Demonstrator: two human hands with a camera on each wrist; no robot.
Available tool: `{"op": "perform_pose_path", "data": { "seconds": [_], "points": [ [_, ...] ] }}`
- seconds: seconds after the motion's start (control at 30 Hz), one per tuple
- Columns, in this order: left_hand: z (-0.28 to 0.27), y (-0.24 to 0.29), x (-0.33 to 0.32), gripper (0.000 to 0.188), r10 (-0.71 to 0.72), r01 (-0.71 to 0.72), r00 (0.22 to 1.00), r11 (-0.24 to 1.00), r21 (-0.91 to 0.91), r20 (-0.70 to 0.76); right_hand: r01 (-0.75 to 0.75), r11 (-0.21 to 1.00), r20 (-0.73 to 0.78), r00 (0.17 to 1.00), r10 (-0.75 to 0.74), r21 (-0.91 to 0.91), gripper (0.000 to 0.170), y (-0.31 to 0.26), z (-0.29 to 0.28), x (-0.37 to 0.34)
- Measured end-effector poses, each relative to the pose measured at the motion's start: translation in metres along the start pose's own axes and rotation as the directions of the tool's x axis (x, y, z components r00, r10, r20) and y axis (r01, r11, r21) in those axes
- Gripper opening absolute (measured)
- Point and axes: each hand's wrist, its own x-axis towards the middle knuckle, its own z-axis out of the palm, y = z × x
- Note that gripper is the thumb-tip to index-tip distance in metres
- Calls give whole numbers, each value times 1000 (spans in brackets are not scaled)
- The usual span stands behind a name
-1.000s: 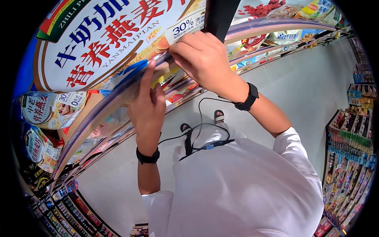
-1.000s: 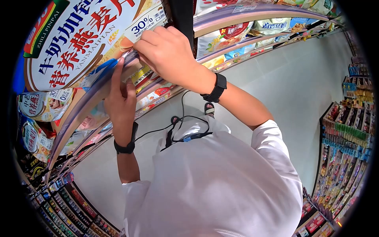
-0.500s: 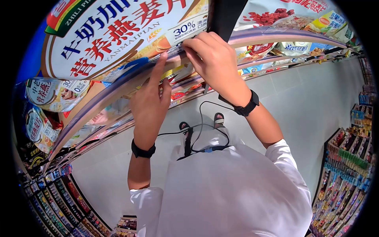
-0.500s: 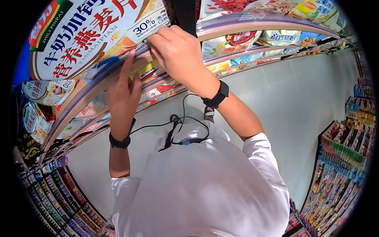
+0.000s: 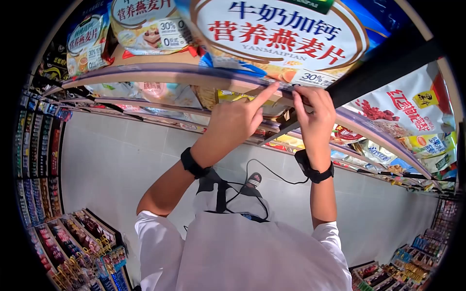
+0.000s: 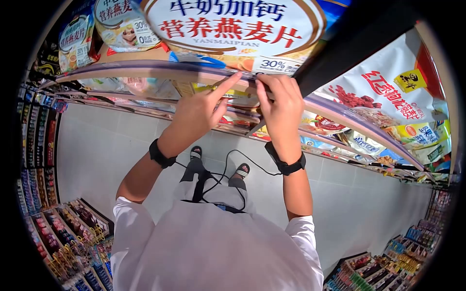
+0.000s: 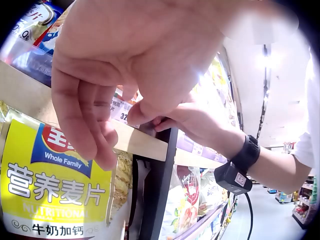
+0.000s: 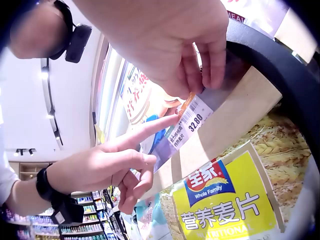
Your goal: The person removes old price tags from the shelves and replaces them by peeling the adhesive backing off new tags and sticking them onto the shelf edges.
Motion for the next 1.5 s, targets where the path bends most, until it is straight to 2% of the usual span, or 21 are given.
{"op": "perform_pose_path", "data": {
  "seconds": [0.07,0.1,0.2,0.3,0.4,0.47,0.53,0.57,0.6,0.63,0.67,0.73,0.77,0.87,1.03,1.1,1.23,1.33,1.37,1.47,1.5],
  "points": [
    [10,-15,0,67,114,-139,977,982,-131,-178,-42,998,21,999,43,-44,12,-9,0,4],
    [6,-11,-2,65,62,-67,994,996,-55,-93,-75,995,26,997,77,-63,11,-12,1,5],
    [-7,-20,-17,65,94,-106,989,988,-110,-114,21,979,-44,999,-31,-204,14,-6,14,-2],
    [-40,-77,-48,62,40,-71,990,968,-240,-132,60,934,-83,992,-95,-353,18,1,23,-11],
    [-92,-174,-79,53,-39,-16,957,983,-185,-289,9,920,-146,987,-72,-392,20,12,26,-20],
    [-132,-233,-90,44,107,-67,883,992,102,-457,-102,904,-246,969,-4,-416,19,-6,42,-26],
    [-153,-287,-93,36,143,-47,864,977,206,-483,-219,836,-347,937,37,-503,24,-53,60,-25],
    [-162,-304,-81,35,204,-103,847,969,226,-492,-192,839,-354,935,-1,-509,30,-79,81,-22],
    [-170,-317,-71,34,262,-160,831,957,241,-491,-46,882,-280,955,-99,-469,30,-104,108,-16],
    [-175,-326,-64,34,318,-221,816,943,247,-482,8,940,-214,973,-86,-340,28,-138,141,-7],
    [-175,-332,-53,30,352,-280,796,935,216,-493,168,940,-63,979,-194,-296,27,-173,165,12],
    [-176,-334,-39,27,397,-321,828,914,247,-395,201,967,-51,976,-212,-157,27,-206,220,44],
    [-175,-335,-34,25,414,-336,842,904,262,-346,281,940,-41,955,-294,-195,26,-203,245,59],
    [-176,-335,-27,17,409,-333,874,898,289,-262,312,928,43,950,-310,-204,15,-201,289,77],
    [-176,-338,-19,9,490,-427,807,870,247,-330,336,892,18,938,-347,-301,10,-205,290,81],
    [-180,-340,-13,8,503,-453,813,863,224,-295,379,848,-11,911,-412,-369,8,-205,294,86],
    [-182,-329,-13,9,469,-389,855,863,323,-224,296,828,116,955,-274,-476,14,-219,290,85],
    [-186,-322,-11,11,462,-357,867,836,417,-184,316,804,134,948,-289,-503,18,-218,294,86],
    [-185,-323,-7,11,449,-362,879,847,389,-159,285,801,184,958,-219,-527,19,-218,297,89],
    [-192,-320,-5,13,457,-394,886,829,397,-75,316,761,198,949,-247,-567,16,-217,305,94],
    [-193,-318,-5,12,461,-392,881,841,374,-112,309,757,192,951,-243,-576,15,-221,301,98]
  ]
}}
